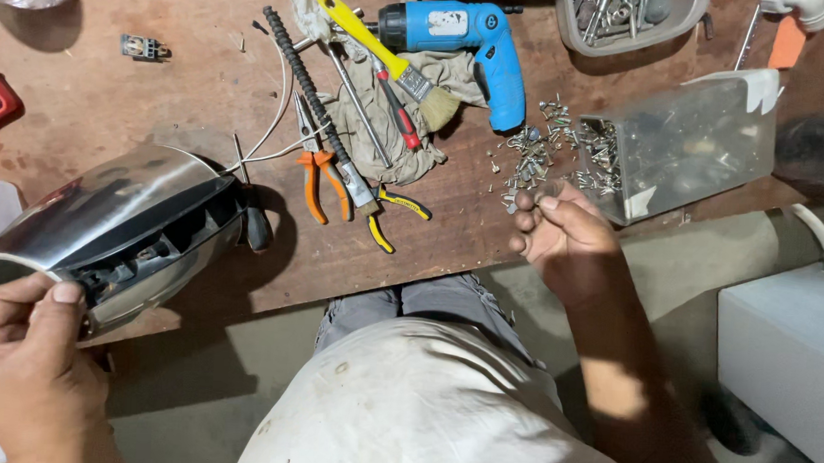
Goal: The person disassembles the base of a stainless steel electric kettle using a screwdriver and pliers. They remove screws, detach the power cord, and manipulate internal components on a cluttered workbench.
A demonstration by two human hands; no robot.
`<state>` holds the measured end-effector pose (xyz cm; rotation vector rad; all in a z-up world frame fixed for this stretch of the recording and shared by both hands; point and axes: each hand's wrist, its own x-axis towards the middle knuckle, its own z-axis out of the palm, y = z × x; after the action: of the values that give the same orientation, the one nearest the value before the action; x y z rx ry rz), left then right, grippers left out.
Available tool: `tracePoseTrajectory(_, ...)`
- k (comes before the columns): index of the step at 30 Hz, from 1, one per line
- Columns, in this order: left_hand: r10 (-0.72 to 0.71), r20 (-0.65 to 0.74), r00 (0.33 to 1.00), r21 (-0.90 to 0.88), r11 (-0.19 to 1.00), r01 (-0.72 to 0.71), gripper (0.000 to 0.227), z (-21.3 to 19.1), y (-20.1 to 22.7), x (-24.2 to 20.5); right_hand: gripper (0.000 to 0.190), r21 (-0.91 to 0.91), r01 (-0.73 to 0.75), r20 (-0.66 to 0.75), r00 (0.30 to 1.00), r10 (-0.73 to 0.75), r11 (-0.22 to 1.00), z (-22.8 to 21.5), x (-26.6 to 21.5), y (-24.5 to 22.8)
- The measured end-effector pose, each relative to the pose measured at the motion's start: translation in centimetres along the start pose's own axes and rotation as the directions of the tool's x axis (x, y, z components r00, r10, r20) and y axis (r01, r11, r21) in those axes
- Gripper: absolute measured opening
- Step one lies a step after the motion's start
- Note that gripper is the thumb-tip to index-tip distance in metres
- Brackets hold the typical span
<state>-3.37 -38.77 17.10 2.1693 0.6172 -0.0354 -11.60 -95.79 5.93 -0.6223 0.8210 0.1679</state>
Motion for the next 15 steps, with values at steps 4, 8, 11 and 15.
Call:
tracePoseTrajectory(4, -0.018, -0.008, 1.0, -0.172, 0.985, 0.016, 0.011, 0.2, -1.2, 0.8, 0.022, 0.065, -0.02, 0.132, 0.991, 0.011, 0.998, 0.9, -0.7, -0.1)
tracePoseTrajectory(8, 0.023, -0.008, 1.0, -0.145, 0.989, -0.024, 0.01, 0.2, -1.0, 0.9, 0.023, 0.036, -0.032, 0.116, 0.993, 0.027, 0.999, 0.2, -0.8, 0.2)
tracePoseTrajectory(11, 0.025, 0.014, 1.0, -0.093, 0.995, -0.024, 0.006, 0.3, 0.2, 0.5, 0.015, 0.067, -0.075, 0.102, 0.992, 0.068, 0.995, 0.2, -0.8, 0.2)
tracePoseTrajectory(15, -0.002, 0.016, 1.0, -0.097, 0.995, 0.003, 0.01, 0.3, -0.3, 0.8, 0.014, 0.123, -0.107, 0.165, 0.983, 0.086, 0.987, 0.4, -0.9, 0.3)
